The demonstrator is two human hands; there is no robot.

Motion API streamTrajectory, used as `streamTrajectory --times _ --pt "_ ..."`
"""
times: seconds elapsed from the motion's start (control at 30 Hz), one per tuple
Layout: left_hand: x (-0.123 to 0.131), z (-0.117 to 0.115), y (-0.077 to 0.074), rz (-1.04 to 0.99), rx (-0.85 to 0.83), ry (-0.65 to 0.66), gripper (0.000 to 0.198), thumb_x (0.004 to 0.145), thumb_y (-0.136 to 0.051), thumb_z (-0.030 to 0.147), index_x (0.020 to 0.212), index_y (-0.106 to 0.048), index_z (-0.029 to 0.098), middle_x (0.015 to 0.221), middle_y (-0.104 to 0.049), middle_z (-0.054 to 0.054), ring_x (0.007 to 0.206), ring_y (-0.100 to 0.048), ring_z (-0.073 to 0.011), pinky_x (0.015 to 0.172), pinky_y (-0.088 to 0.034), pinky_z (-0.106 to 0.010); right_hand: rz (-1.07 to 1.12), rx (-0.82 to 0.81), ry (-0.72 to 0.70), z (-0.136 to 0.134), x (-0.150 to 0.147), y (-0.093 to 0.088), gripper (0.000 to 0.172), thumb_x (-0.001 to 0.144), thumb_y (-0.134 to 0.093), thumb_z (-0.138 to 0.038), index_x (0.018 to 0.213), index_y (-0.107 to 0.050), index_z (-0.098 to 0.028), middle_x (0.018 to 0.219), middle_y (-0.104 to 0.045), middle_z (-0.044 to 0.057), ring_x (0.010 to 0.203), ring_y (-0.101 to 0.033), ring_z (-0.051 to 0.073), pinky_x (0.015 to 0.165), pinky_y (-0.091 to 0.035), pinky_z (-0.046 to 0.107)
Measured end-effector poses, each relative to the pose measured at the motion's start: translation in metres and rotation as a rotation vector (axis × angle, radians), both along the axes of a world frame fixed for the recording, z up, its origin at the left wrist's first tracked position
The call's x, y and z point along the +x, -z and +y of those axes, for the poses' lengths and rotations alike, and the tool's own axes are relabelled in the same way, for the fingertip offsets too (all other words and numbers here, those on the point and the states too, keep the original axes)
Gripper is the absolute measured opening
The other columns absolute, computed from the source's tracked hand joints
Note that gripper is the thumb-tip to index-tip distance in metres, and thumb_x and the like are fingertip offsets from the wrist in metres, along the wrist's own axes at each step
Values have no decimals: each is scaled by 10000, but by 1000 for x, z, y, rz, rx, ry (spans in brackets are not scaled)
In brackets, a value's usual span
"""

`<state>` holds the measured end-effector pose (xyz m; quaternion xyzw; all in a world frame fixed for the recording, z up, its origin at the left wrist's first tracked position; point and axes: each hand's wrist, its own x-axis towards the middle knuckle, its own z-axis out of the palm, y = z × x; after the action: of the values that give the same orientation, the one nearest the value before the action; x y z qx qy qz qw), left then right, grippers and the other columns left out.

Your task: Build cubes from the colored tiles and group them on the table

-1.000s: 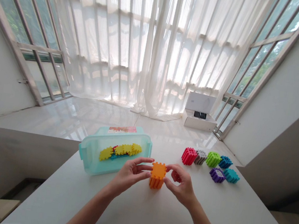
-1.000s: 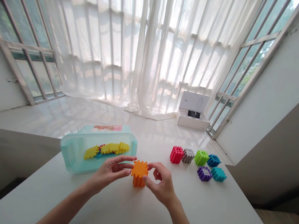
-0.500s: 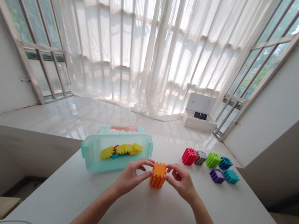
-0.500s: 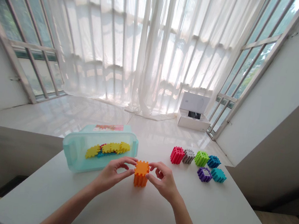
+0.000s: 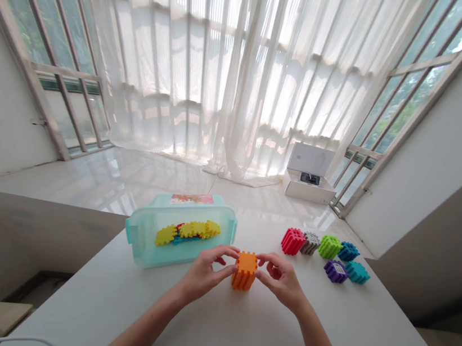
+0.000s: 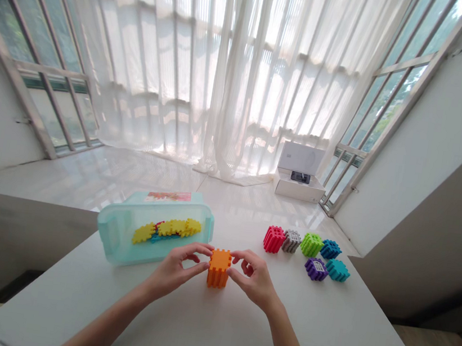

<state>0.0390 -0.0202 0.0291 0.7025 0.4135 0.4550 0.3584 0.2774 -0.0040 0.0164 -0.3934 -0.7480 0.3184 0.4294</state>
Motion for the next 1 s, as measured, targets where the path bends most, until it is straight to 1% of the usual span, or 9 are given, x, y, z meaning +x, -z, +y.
streamTrajectory --times 0.43,0.63,0.87,1.0 --pt "0 1 2 9 9 7 180 846 -663 324 988 -717 228 1143 -719 -80 1110 -640 -247 803 -530 -317 -27 10 -5 2 2 1 306 826 -721 -394 1059 -715 -196 855 -648 41 565 -391 98 493 -407 233" --pt "1 1 4 4 -5 6 208 838 -663 346 1001 -713 227 1123 -727 -75 1086 -651 -244 811 -543 -325 -48 10 -31 3 4 3 329 820 -725 -407 1073 -707 -198 865 -654 37 529 -363 83 481 -406 234" --pt "2 0 3 19 11 -3 178 844 -667 314 997 -712 235 1109 -730 -59 1051 -663 -230 808 -532 -313 -64 11 -19 3 4 7 322 811 -730 -397 1077 -706 -217 919 -672 45 564 -411 101 510 -430 246" --pt "1 1 4 42 31 12 171 857 -654 295 1009 -703 232 1121 -721 -59 1052 -656 -223 807 -526 -311 -65 8 -19 3 4 7 308 813 -725 -374 1076 -702 -215 919 -678 46 570 -408 104 515 -422 248"
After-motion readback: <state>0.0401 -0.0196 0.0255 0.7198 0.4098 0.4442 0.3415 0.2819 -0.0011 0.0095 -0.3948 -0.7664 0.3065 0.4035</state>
